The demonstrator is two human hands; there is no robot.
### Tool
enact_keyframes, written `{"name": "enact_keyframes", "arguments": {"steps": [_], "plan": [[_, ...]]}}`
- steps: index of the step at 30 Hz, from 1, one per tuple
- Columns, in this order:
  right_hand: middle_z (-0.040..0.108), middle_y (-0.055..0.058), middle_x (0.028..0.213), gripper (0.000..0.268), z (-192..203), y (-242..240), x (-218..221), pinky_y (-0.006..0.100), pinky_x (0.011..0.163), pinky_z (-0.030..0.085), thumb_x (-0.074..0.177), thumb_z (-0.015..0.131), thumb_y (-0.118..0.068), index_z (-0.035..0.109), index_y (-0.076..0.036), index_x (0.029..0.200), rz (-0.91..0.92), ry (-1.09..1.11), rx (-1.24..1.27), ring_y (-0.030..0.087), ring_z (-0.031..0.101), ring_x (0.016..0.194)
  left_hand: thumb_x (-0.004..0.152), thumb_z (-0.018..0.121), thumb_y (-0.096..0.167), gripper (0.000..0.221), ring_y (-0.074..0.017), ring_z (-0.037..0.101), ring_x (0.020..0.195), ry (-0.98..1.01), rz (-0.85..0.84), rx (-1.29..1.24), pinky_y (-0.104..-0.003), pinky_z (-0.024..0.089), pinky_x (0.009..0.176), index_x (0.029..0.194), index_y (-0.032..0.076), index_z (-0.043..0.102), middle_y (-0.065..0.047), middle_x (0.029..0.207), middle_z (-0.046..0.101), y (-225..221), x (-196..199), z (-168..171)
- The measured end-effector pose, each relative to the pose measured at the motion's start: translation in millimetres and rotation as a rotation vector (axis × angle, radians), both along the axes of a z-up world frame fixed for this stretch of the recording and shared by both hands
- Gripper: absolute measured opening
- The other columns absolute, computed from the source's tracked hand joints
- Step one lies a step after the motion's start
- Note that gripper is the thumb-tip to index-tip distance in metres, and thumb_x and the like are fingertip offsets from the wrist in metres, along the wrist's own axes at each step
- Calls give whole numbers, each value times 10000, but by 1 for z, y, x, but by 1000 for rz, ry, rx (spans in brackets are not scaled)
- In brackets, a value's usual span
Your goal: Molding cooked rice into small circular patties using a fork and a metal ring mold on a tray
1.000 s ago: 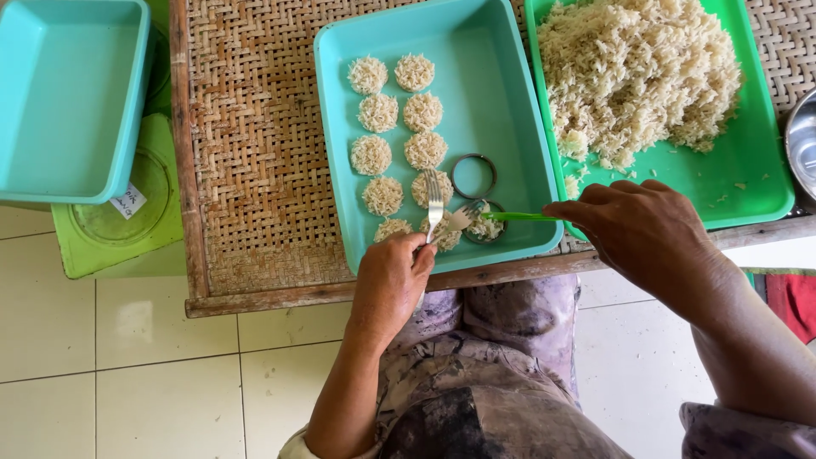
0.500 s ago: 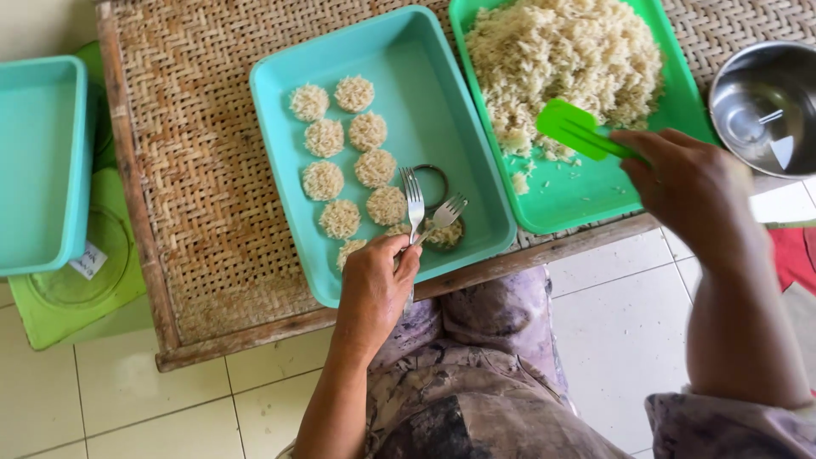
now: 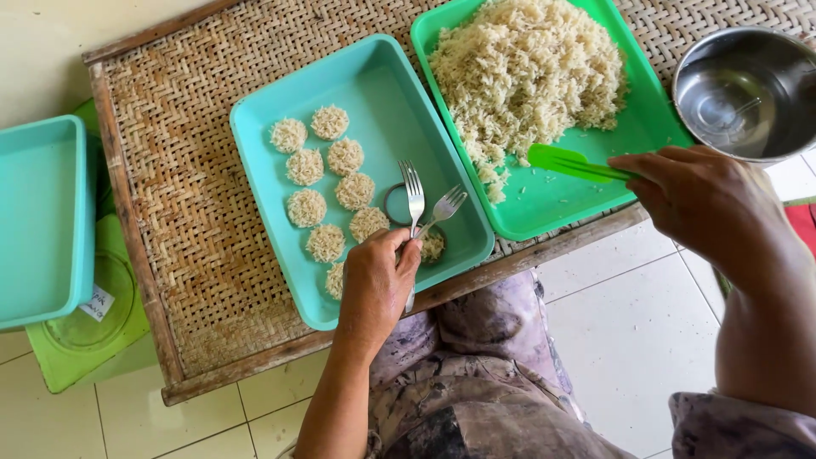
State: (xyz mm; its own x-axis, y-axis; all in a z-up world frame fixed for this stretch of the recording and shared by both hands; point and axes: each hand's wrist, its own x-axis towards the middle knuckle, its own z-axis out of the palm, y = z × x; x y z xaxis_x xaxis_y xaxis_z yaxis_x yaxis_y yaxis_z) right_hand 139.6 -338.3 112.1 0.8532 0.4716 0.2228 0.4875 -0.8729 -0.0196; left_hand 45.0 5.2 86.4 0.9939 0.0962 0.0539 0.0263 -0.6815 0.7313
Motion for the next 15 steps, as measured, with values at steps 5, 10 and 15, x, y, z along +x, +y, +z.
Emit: {"name": "enact_keyframes", "arguments": {"steps": [5,10,15], "plan": [[795,-42,1043,362,-7,-3,-1,359,503,622,968,602,-337,675,-316,1321,-74,201,-234,211,754,571,959,647,113,127,-185,544,534,0,-50,132,-364,468,511,887,11,666,-90,713,633,-8,20,-1],[805,-78,1039,346,-8,25,9,363,654,666,982,538,-439,649,-424,1309,-185,502,-378,209,817,787,1003,633,116,134,-165,606,556,54,-79,327,-287,547,496,927,9,663,-93,756,672,-21,55,7],[792,16,814,326,-39,38,9,323,431,605,1011,494,-266,590,-240,1322,16,483,-335,185,765,548,972,675,100,120,-196,679,561,8,-126,504,-303,605,514,933,-14,672,-150,784,693,-32,80,-9]]}}
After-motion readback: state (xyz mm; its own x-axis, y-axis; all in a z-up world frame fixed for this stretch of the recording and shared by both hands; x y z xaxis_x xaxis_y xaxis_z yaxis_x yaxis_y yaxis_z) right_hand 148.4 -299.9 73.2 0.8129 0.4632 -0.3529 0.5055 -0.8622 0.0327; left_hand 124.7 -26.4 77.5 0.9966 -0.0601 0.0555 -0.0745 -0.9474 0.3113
